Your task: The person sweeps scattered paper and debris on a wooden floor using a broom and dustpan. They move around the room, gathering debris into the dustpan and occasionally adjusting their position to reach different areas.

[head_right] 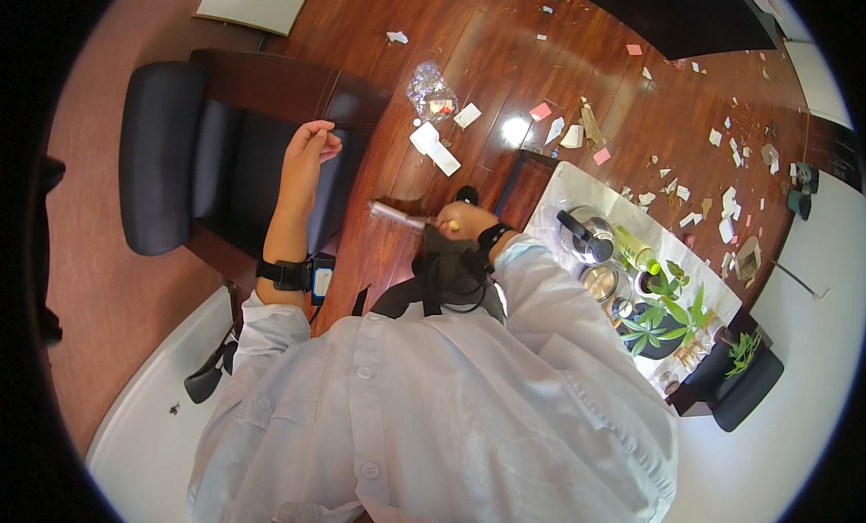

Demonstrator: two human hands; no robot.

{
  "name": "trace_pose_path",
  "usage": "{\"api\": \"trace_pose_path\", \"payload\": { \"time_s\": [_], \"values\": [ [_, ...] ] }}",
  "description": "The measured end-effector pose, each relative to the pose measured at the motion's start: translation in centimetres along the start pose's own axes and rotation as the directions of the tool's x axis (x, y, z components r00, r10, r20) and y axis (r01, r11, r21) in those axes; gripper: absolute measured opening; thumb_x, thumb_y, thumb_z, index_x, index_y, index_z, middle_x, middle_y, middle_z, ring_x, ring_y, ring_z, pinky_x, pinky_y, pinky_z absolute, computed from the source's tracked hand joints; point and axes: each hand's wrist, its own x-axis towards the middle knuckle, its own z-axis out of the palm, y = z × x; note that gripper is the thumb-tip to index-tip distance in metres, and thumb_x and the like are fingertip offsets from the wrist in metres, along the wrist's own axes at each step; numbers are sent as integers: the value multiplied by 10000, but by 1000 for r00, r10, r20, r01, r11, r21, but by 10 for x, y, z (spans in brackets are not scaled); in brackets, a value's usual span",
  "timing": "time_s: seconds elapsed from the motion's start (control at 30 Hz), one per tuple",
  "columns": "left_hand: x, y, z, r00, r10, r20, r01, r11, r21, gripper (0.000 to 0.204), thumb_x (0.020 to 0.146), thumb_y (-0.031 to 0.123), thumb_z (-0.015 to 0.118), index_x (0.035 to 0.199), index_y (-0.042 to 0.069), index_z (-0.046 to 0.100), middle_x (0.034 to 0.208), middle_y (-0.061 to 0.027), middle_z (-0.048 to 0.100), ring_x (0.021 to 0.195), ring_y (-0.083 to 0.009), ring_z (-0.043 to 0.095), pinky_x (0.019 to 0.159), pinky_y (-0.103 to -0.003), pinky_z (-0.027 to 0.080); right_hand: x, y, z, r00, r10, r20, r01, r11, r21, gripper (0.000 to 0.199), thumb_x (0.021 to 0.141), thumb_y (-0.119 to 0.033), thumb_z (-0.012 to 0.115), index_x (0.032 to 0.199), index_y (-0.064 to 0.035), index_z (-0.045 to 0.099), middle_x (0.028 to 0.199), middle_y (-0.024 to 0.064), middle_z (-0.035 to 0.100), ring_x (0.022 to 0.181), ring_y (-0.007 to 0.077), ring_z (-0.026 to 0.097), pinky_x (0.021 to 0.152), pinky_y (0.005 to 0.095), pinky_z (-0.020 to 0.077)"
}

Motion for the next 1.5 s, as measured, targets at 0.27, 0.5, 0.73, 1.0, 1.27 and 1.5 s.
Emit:
{"api": "trace_pose_path", "payload": {
  "time_s": [0.27,0.5,0.73,1.0,1.27,1.5],
  "values": [
    [-12,-2,-7,995,-20,-96,17,999,-31,147,848,108,420,931,41,521,774,-28,541,737,-108,526,704,-228,415,-6,16,-135,518,737,435,-357,-276,892,104,821,-60,424,729,-11,422,576,19,436,422,60,413,344,150,353],
    [-19,10,-21,984,22,-178,-27,999,-24,148,839,87,418,929,39,526,763,-29,543,725,-104,523,694,-224,413,-50,20,-196,571,763,303,26,-385,923,107,748,16,497,711,59,406,605,117,457,371,94,403,329,158,393],
    [-4,24,-19,984,4,-178,-9,999,-31,159,857,97,408,960,46,517,797,-26,548,747,-102,529,719,-231,423,-136,23,-227,519,854,38,415,-290,863,34,761,46,428,760,75,411,640,116,454,400,108,410,328,154,366],
    [7,31,-6,995,16,-97,-18,1000,-21,162,856,98,413,969,40,515,795,-27,548,743,-106,531,709,-226,427,-113,-11,-237,366,920,-142,269,41,962,64,765,-4,440,725,9,392,542,52,418,377,99,369,331,177,338],
    [4,18,-15,992,-21,-123,17,999,-28,161,858,98,407,962,43,517,795,-24,549,747,-107,531,712,-230,426,-54,-39,-158,425,902,-80,188,-1,982,86,778,-61,430,709,-80,382,505,17,384,382,99,359,324,196,307],
    [-2,-3,-25,992,-56,-116,45,995,-94,161,859,91,402,959,45,520,792,-22,548,744,-103,529,712,-229,421,-20,-70,-88,617,726,303,-123,-291,949,75,799,-114,453,794,-98,380,547,21,403,402,80,365,318,168,286]
  ]
}}
